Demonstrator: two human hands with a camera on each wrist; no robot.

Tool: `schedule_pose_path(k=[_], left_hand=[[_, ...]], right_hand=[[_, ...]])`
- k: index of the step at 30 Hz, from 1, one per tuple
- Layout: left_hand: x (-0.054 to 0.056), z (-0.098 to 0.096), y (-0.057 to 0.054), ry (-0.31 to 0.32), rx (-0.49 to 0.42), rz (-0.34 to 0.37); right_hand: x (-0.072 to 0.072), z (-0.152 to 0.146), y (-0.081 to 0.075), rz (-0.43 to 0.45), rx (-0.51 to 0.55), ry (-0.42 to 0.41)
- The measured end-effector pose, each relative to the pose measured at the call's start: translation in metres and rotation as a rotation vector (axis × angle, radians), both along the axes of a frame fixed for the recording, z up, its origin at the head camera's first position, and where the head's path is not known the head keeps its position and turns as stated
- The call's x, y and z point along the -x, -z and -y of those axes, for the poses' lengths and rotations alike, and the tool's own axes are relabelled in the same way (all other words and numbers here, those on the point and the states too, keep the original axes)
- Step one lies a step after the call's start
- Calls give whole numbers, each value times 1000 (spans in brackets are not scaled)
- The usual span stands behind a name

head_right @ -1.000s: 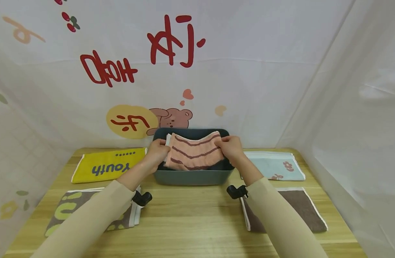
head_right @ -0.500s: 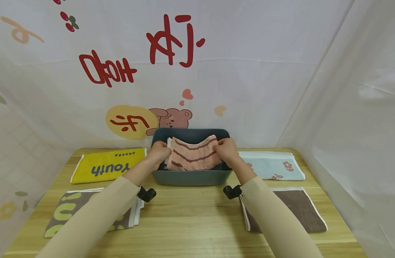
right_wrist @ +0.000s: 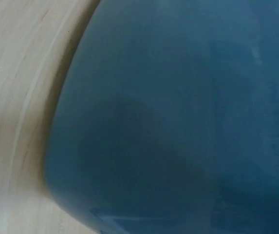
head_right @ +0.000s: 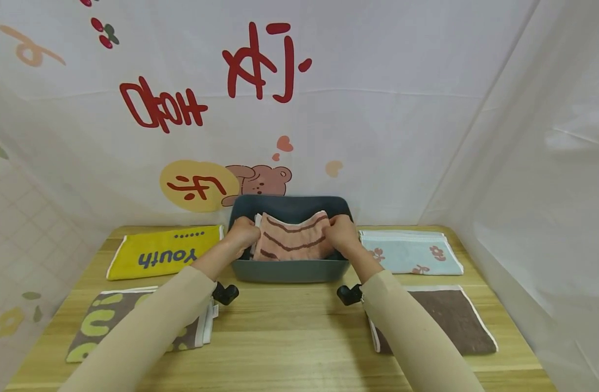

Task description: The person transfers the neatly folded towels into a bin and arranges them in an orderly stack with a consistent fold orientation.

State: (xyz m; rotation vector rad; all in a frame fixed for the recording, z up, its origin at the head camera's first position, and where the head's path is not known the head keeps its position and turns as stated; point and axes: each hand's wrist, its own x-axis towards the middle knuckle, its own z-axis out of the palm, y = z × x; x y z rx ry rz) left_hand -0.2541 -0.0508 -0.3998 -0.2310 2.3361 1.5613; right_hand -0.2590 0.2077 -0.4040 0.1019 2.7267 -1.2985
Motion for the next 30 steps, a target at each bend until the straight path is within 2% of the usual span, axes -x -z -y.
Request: schedule_pose_path(k=[6, 13, 16, 22, 25, 30], left_hand=[[1, -1, 1, -2, 37, 34], [3, -1, 1, 11, 54, 53], [3, -1, 1, 7, 45, 51], [-1, -1, -2, -20, 44, -6], [-4, 0, -5, -21, 48, -5], [-6, 0, -13, -4, -14, -16]], right_hand=[[3, -2, 6, 3, -58, -22], [4, -3, 7, 14, -63, -45], [4, -3, 7, 16, -81, -57], [4, 0, 4, 10, -112, -95], [3, 1, 1, 16, -136, -106], [0, -1, -8, 13, -114, -126]])
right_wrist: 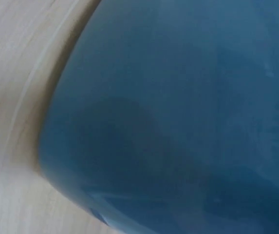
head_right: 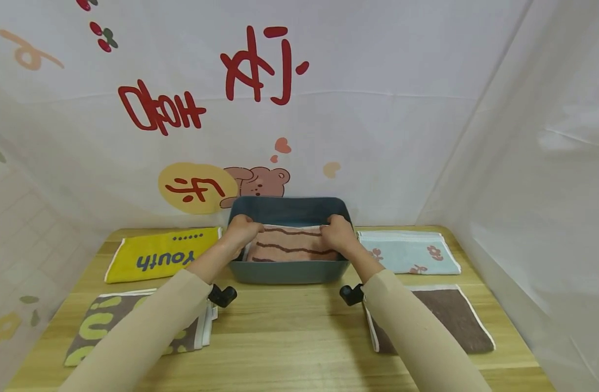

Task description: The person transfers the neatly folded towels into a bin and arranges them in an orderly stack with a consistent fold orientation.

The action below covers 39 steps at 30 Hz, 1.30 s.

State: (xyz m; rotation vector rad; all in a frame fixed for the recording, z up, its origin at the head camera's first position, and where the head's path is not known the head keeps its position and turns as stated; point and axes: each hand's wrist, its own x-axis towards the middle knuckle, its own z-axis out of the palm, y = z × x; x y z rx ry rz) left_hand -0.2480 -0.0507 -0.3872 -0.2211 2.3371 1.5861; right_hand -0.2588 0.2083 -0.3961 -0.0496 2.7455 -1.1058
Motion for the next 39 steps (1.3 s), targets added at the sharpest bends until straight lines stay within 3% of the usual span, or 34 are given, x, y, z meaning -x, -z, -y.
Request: schedule_pose_path(k=[5, 15, 21, 26, 31, 39], left_hand=[[-4, 3, -10, 10, -82, -39], [-17, 3, -32, 29, -79, -153], [-31, -5, -43, 49, -54, -192], [-44, -13, -45, 78, -80, -231], [-55, -19, -44, 103, -56, -320], [-70, -29, -41, 150, 8, -487]], right_hand=[[-3, -6, -11, -31, 67, -7], [-16, -18, -35, -106, 187, -20], [-23, -24, -41, -188, 139, -61], [-33, -28, -45, -248, 68, -109], [-44, -31, -46, -271, 43, -122], [-64, -41, -42, -398, -73, -147]])
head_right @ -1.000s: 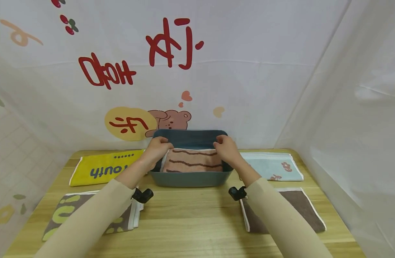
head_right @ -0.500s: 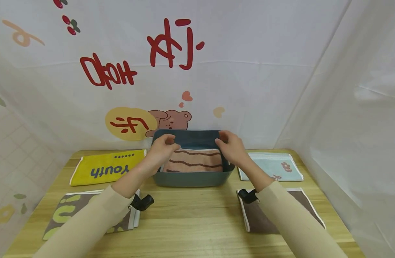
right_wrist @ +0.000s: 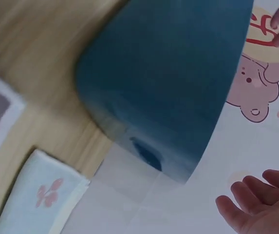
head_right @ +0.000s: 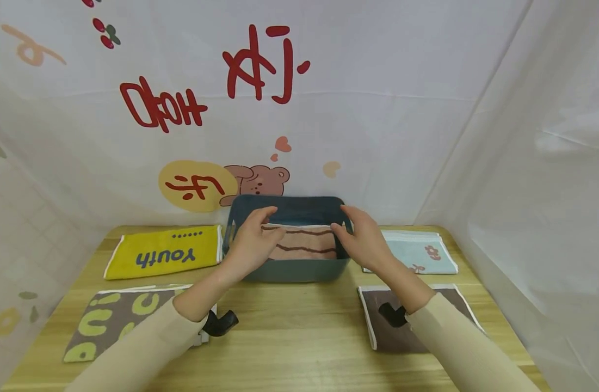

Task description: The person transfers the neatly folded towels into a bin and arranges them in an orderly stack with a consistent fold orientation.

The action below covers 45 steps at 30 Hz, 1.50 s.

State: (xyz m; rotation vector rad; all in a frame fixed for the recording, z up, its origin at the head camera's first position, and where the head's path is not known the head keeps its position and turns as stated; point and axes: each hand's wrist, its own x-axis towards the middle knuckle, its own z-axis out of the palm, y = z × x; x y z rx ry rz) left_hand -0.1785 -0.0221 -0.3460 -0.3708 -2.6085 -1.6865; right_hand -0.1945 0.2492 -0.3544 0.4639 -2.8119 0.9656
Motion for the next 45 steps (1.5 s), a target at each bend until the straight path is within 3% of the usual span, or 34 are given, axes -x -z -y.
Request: schedule_pose_path(k=[10, 18, 26, 37, 45], left_hand=[[-21, -5, 11, 50, 54, -134], [-38, -17, 22, 76, 12, -92], [-52, -27, 36, 111, 158, -216], [-70, -47, 52, 163, 284, -241], [-80, -63, 58, 142, 211, -352]], right_hand=[[-25, -27, 9, -65, -89, 38], [-39, -44, 20, -102, -87, 63], [-50, -60, 34, -190, -149, 65], [-70, -103, 49, -155, -186, 163], [-78, -136, 62, -131, -210, 240]])
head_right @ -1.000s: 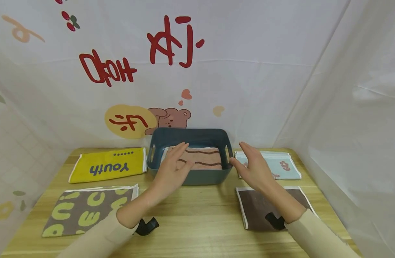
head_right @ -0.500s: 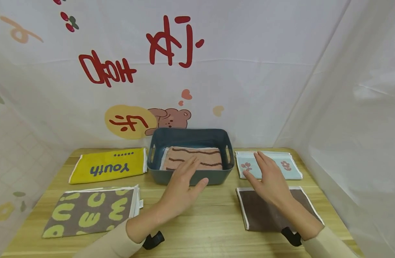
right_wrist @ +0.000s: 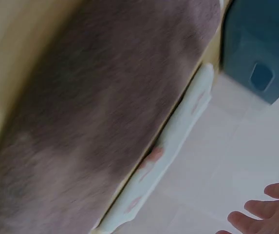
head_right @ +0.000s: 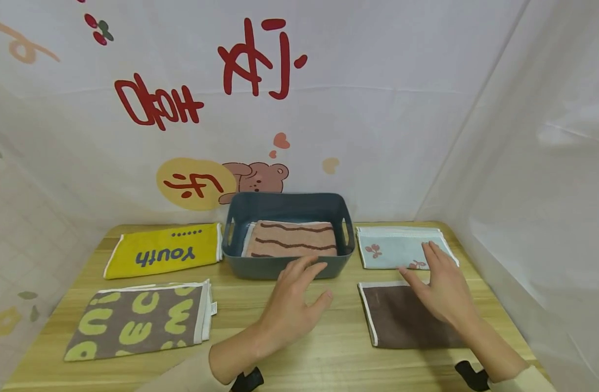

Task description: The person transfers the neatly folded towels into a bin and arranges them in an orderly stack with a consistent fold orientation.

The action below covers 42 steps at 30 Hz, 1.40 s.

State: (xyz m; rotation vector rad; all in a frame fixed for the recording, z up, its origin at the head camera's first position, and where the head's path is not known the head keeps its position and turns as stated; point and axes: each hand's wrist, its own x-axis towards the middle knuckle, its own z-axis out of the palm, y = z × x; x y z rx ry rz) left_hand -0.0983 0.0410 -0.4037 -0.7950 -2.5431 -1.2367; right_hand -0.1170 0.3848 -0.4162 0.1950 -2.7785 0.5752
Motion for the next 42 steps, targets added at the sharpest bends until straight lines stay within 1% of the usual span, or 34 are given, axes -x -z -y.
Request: schedule_pose_path(k=[5, 9, 14, 18, 21, 23, 27, 30, 35, 37, 42], left_hand=[[-4, -9, 1, 19, -3, 41], [-4, -18, 4, 37, -1, 119], [0, -31, 11, 53, -16, 288], [3, -43, 18, 55, -67, 466], [5, -50, 21, 33, -114, 582], [7, -53, 22, 17, -142, 633], [11, -60, 24, -5, -188, 708], [13, -67, 24, -16, -232, 765], [11, -83, 25, -46, -321, 863], [9, -89, 26, -64, -353, 883], [6, -99, 31, -108, -408, 897]], right_hand=[[-4, -21, 6, 16, -5, 25], [-7, -38, 10, 68, -11, 41], [-10, -53, 13, 134, -9, 85], [-14, -65, 16, 189, -33, 129], [-16, -73, 18, 225, -48, 150], [-15, -78, 20, 238, -57, 161], [-13, -87, 23, 270, -73, 174], [-10, -94, 24, 311, -99, 175], [-9, -105, 26, 398, -157, 156], [-9, -107, 28, 415, -168, 145], [-7, -112, 32, 425, -160, 129]])
